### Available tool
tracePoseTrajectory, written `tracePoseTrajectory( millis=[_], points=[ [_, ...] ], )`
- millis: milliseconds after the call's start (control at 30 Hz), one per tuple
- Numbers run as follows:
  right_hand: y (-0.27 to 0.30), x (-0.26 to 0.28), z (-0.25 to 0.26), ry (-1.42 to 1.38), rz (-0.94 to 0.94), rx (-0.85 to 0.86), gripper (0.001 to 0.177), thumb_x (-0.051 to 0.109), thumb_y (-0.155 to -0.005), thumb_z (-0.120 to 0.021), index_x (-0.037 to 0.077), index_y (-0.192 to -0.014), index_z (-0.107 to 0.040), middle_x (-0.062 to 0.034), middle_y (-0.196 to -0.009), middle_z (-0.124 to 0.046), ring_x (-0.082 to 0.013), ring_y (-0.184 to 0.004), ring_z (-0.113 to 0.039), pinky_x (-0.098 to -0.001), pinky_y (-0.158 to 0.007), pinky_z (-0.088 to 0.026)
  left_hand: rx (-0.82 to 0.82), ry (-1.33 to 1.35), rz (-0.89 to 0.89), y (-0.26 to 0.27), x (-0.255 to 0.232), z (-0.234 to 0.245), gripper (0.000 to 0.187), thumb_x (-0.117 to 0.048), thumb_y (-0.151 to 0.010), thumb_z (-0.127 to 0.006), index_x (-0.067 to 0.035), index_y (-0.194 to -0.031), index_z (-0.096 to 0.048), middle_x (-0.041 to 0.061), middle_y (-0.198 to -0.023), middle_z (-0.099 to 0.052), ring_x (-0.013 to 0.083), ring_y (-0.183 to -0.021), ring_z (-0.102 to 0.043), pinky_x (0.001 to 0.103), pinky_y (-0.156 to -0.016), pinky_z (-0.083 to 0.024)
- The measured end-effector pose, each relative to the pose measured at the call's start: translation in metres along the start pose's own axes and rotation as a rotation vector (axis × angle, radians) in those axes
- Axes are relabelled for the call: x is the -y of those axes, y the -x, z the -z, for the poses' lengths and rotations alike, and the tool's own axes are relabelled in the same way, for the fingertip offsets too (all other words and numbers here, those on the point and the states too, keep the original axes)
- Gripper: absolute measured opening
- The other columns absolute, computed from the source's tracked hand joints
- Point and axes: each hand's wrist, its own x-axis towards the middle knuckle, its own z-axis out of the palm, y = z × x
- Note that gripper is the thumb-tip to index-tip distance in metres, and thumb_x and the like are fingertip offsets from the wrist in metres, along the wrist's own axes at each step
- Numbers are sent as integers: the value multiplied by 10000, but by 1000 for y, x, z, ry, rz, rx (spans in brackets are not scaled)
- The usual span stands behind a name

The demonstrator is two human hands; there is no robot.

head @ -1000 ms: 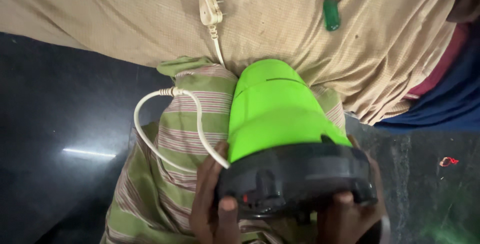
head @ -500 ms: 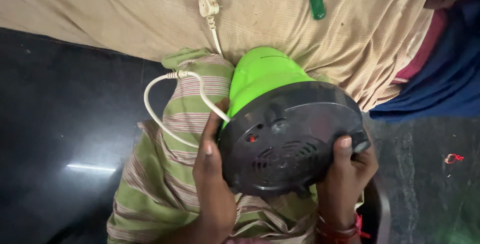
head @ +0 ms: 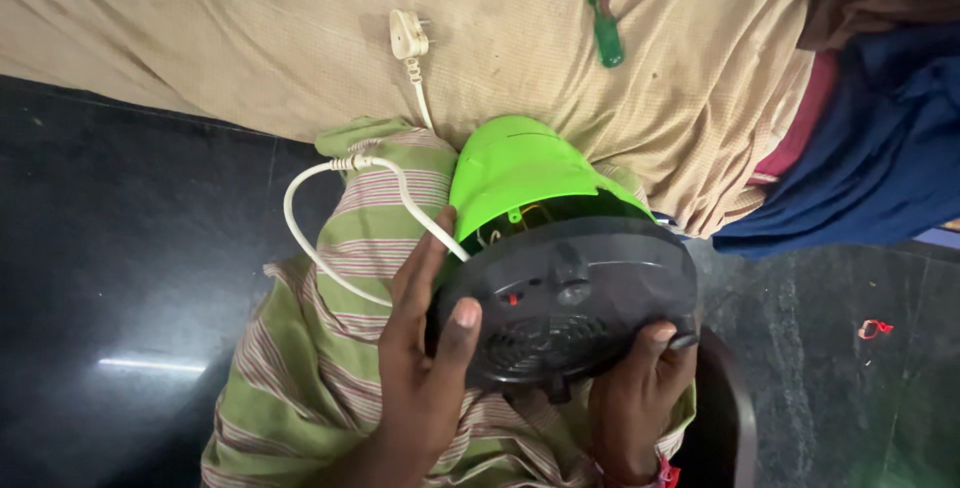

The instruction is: The person connects wires inside a green plastic housing to a black circular component, then aligns and attaches the black component to the green housing to complete the assembly.

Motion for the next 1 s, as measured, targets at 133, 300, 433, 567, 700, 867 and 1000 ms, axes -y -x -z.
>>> tracePoseTrajectory(
  millis=[133,300,433,567,700,867,1000],
  points=[
    [-2,14,-10,-52,-75,-20,503,397,-1105,-443,-29,-1360,-525,-117,-1255,-637,-191,-1102,-613,-336,-937,-506,18,86,84,4,10,7,668,-144,-1013,-612,71,-1582,-336,226,-1657,-394,308,-1523,-414,417,-1246,-338],
    [-5,18,-16,-73,-93,-41,519,422,-1099,-455,-34,-1339,-523,-129,-1240,-639,-194,-1085,-625,-339,-922,-520,-6,69,79,13,19,4,758,-156,-977,-669,103,-1583,-295,253,-1637,-376,296,-1476,-436,403,-1216,-362],
    [-4,21,-17,-62,-89,-47,512,412,-1105,-469,-43,-1334,-526,-139,-1255,-635,-193,-1093,-619,-331,-935,-508,-4,9,100,16,20,4,771,-151,-971,-673,103,-1579,-273,262,-1630,-359,311,-1482,-414,405,-1210,-345],
    [-6,20,-18,-166,-121,-55,495,383,-1085,-500,-40,-1341,-514,-134,-1255,-628,-195,-1098,-618,-342,-947,-515,-26,-29,86,17,21,3,739,-150,-981,-666,104,-1573,-303,272,-1637,-370,335,-1511,-396,416,-1237,-313],
    [-4,16,-13,-123,-139,-67,483,365,-1103,-516,-46,-1355,-533,-133,-1241,-632,-191,-1081,-605,-344,-945,-498,-29,-125,30,17,22,3,732,-160,-981,-651,104,-1569,-304,276,-1641,-372,360,-1534,-383,425,-1253,-294],
    [-1,5,-11,-137,-196,-144,513,365,-1072,-527,-32,-1397,-515,-145,-1263,-630,-212,-1088,-611,-356,-941,-495,-28,-114,30,20,25,4,711,-154,-981,-638,106,-1560,-320,280,-1645,-370,373,-1540,-386,441,-1255,-298],
    [3,-1,-13,-73,-205,-221,555,412,-1066,-493,1,-1437,-480,-134,-1348,-598,-217,-1161,-596,-349,-985,-490,-14,-76,45,21,31,5,716,-172,-983,-657,118,-1546,-324,286,-1656,-340,376,-1538,-379,451,-1247,-312]
  ],
)
